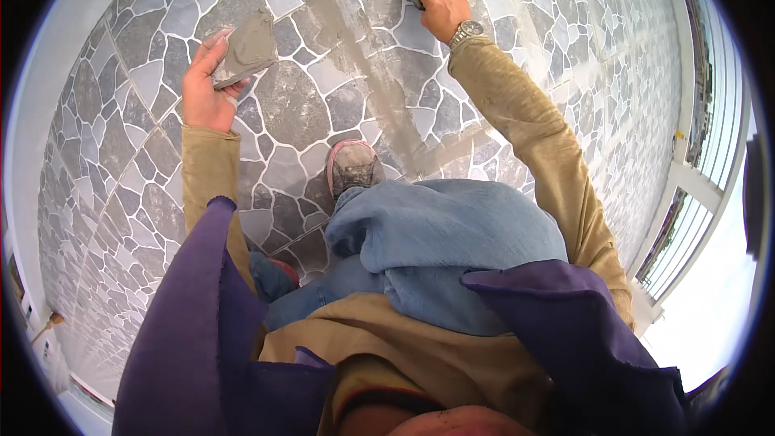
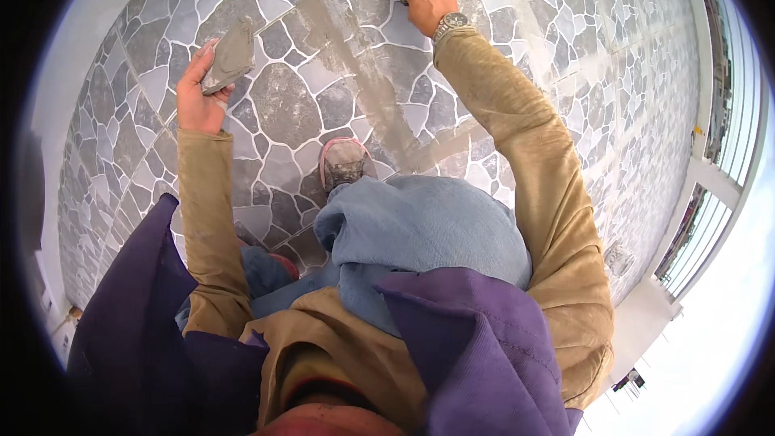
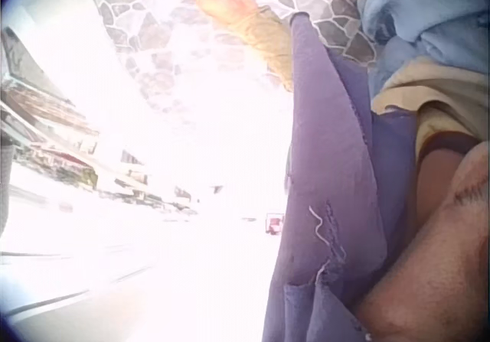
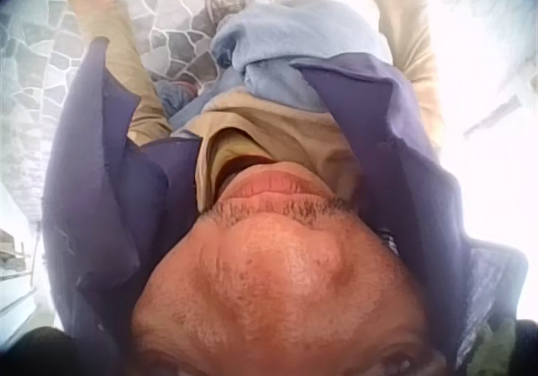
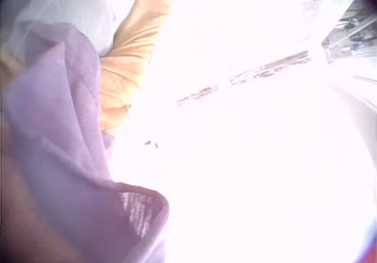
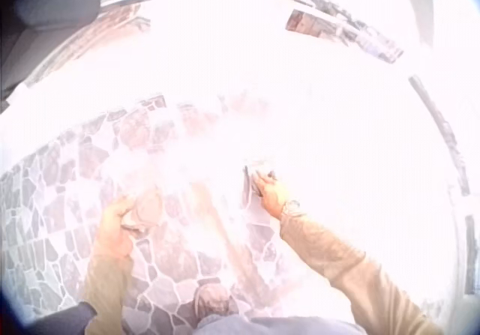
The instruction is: The person applies grout to the spaces between floor tiles using small pieces of tile as spreaders. They repeatedly dip the tile pieces into a bucket of water and press the grout mixture into the joints.
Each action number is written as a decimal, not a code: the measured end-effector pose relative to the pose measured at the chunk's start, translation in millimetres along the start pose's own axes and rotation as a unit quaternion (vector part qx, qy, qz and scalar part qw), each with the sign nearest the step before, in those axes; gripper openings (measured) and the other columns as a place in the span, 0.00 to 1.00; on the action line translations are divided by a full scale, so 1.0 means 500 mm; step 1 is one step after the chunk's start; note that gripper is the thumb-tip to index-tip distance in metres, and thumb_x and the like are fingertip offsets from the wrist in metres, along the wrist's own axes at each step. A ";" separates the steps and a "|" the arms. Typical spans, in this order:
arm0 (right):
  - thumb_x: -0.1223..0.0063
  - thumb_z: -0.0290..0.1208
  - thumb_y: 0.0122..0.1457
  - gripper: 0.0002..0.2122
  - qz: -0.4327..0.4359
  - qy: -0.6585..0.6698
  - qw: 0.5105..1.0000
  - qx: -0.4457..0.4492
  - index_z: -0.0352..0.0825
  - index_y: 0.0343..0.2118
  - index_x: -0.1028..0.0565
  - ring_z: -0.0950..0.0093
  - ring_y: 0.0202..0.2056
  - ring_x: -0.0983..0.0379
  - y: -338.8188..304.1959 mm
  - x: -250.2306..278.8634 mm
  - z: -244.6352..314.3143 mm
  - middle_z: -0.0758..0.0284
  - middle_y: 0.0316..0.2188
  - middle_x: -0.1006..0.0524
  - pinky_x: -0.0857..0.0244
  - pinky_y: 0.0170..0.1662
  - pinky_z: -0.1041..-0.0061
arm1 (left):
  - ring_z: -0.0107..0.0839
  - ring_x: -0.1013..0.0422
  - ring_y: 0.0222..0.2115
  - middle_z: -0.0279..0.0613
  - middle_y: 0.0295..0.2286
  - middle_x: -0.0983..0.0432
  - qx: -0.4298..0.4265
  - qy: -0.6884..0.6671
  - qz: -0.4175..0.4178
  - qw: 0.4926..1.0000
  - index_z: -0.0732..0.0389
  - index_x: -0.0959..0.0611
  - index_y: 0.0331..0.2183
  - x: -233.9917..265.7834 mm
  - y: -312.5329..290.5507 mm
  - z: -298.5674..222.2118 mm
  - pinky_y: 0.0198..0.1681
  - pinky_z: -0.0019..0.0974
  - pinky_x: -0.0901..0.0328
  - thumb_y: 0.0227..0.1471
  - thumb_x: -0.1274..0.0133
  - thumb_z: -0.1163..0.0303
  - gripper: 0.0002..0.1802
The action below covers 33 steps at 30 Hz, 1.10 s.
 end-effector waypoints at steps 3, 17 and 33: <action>0.47 0.23 0.46 0.27 0.088 0.084 0.992 -0.040 0.47 0.53 0.23 0.60 0.48 0.28 0.007 0.038 0.006 0.65 0.51 0.22 0.29 0.50 0.63 | 0.27 0.23 0.35 0.35 0.40 0.21 -0.013 0.006 -0.021 1.000 0.59 0.22 0.49 0.034 -0.017 -0.039 0.28 0.30 0.30 0.61 0.50 0.66 0.15; 0.50 0.34 0.49 0.23 0.064 0.032 0.976 -0.205 0.52 0.51 0.22 0.54 0.48 0.26 0.108 0.005 -0.113 0.55 0.38 0.19 0.30 0.52 0.59 | 0.25 0.24 0.35 0.33 0.41 0.21 -0.033 -0.037 -0.028 0.998 0.58 0.23 0.50 0.083 -0.014 -0.054 0.29 0.28 0.31 0.61 0.50 0.64 0.17; 0.47 0.24 0.44 0.25 -0.078 0.080 0.989 0.092 0.47 0.49 0.20 0.61 0.44 0.26 0.028 0.045 0.048 0.68 0.38 0.17 0.28 0.50 0.66 | 0.26 0.23 0.36 0.36 0.42 0.21 -0.048 -0.071 0.004 0.996 0.63 0.23 0.51 0.042 -0.003 -0.063 0.28 0.28 0.32 0.62 0.52 0.68 0.17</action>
Point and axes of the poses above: each hand's wrist, its own y-axis towards the middle knuckle, its own x-axis out of the back of the hand, z = x × y, the point moved 8 cm from there along y, towards the middle knuckle
